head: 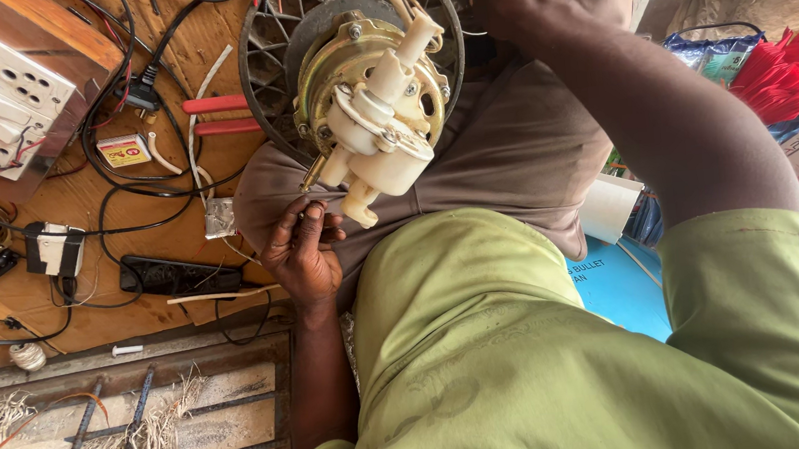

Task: The person sits on the floor and repairs a fan motor. They use a screwdriver to tighten screws on the motor housing and handle various wires and components. The workspace is cluttered with tools and electrical parts.

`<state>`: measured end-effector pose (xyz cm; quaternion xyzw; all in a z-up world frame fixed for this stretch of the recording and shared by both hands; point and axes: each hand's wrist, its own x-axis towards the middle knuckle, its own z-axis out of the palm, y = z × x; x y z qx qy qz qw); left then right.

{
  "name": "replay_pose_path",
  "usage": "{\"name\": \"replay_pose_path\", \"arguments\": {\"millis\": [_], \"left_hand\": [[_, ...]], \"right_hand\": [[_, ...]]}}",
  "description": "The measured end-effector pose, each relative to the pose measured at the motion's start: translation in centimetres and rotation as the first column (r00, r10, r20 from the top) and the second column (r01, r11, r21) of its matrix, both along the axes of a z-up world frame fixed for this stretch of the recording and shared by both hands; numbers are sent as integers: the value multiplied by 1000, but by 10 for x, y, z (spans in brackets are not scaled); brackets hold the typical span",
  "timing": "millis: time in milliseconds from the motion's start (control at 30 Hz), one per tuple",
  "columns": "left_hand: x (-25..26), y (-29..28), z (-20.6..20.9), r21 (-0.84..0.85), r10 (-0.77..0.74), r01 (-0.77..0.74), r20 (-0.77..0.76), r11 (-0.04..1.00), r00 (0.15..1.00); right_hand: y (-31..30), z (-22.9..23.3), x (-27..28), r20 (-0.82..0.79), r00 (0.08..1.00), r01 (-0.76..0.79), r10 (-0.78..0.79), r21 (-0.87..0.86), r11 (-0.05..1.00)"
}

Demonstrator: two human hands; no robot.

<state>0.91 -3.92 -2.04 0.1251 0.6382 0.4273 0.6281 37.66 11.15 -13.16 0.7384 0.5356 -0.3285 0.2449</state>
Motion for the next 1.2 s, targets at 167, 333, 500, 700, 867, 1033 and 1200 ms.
{"name": "replay_pose_path", "arguments": {"millis": [167,333,500,700,867,1033,1200], "left_hand": [[-2,-3,-2,8,0,0,-3,1000,1000],[-4,-6,-6,9,9,-9,32,1000,999],[-6,-8,-7,19,13,-14,47,1000,999],[-7,-7,-6,20,5,-6,59,1000,998],[-5,-4,-4,18,0,-1,45,1000,999],[-5,-4,-4,-1,6,-6,36,1000,999],[-5,-4,-7,13,14,-15,53,1000,998]], "right_hand": [[-29,-20,-1,6,994,97,-106,372,923],[-35,-26,-4,81,995,7,-52,474,880],[-26,-27,-13,88,995,-7,-41,492,871],[-28,-34,-11,87,995,-9,-38,482,876],[-28,-48,2,61,998,-8,-17,395,919],[-14,-78,46,-67,988,-145,138,-115,983],[-18,-95,65,-98,964,-263,246,-257,930]]}}
